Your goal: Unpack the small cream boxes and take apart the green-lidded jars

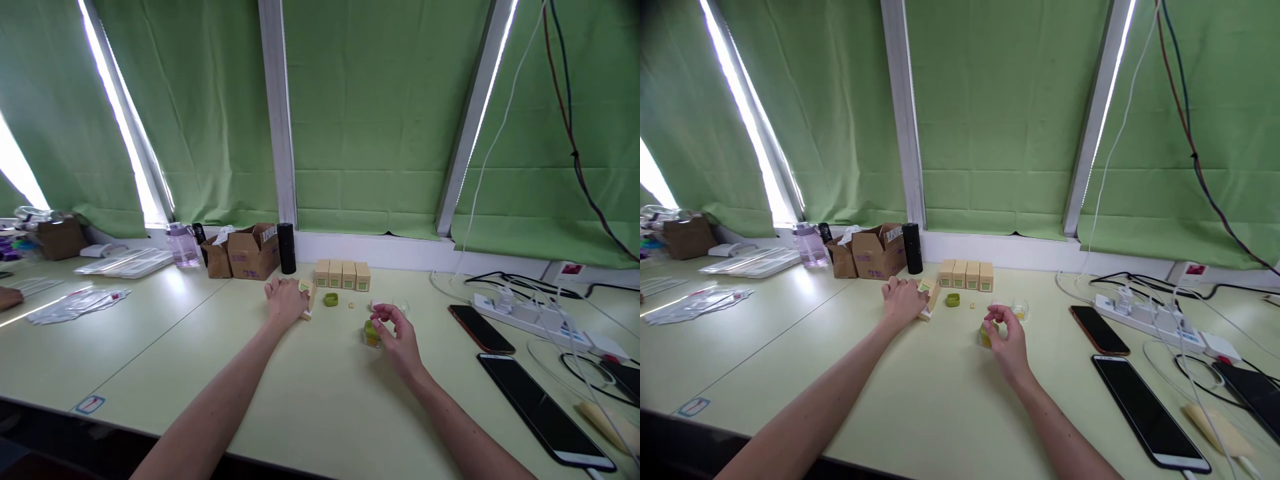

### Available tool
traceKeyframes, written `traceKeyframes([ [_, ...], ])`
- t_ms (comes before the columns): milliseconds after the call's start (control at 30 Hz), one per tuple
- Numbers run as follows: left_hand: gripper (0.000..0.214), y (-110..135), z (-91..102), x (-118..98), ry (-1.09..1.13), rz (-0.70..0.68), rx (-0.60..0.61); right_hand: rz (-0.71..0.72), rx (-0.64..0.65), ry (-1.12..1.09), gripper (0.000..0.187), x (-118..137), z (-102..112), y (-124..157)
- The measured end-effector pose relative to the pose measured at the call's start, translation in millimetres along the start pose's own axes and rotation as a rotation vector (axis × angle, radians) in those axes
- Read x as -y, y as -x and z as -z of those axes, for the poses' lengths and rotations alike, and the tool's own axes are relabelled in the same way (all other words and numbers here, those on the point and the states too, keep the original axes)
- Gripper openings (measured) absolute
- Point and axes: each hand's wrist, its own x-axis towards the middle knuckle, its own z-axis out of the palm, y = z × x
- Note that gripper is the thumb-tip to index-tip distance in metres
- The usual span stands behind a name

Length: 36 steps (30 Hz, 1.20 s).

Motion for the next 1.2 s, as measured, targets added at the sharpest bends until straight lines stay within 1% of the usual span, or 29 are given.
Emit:
traceKeyframes([
  [133, 0.039, 7.4, -6.4, 2.5, -0.048, 0.012, -0.071, 0.007, 0.002, -0.003, 0.033, -0.5, -0.5, 0.8],
  [200, 0.042, 12.4, -9.5, 2.5, -0.029, -0.027, -0.083, 0.006, 0.007, 0.001, 0.032, -1.5, -0.4, 1.1],
  [300, 0.05, 17.8, -13.5, 2.6, 0.007, -0.121, -0.048, 0.005, 0.012, 0.011, 0.031, -2.6, 0.2, 1.1],
  [367, 0.051, 19.1, -16.4, 3.4, 0.014, -0.151, -0.01, 0.007, 0.01, 0.019, 0.031, -2.7, 0.4, 0.7],
  [500, 0.045, 17.6, -23.6, 6.4, 0.0, -0.126, 0.037, 0.01, 0.006, 0.03, 0.031, -2.6, 0.9, 0.1],
  [633, 0.045, 15.9, -27.8, 7.9, -0.031, -0.103, 0.028, 0.0, -0.003, 0.034, 0.032, -4.8, 1.4, -0.9],
  [833, 0.046, 16.6, -24.1, 6.2, -0.048, -0.087, 0.02, -0.019, -0.003, 0.093, 0.032, -12.1, 4.3, -5.8],
  [967, 0.05, 18.6, -21.1, 2.5, -0.019, -0.089, -0.029, -0.085, 0.041, 0.218, 0.048, -17.0, 12.6, -12.4],
  [1033, 0.051, 19.9, -17.7, -2.1, 0.011, -0.103, -0.052, -0.102, 0.047, 0.24, 0.053, -19.6, 17.7, -16.1],
  [1100, 0.048, 21.5, -11.9, -9.5, 0.044, -0.131, -0.058, -0.114, 0.062, 0.247, 0.058, -23.5, 22.0, -19.0],
  [1200, 0.041, 25.8, -0.9, -25.3, 0.099, -0.212, -0.024, -0.152, 0.119, 0.307, 0.067, -33.0, 24.8, -20.9],
])
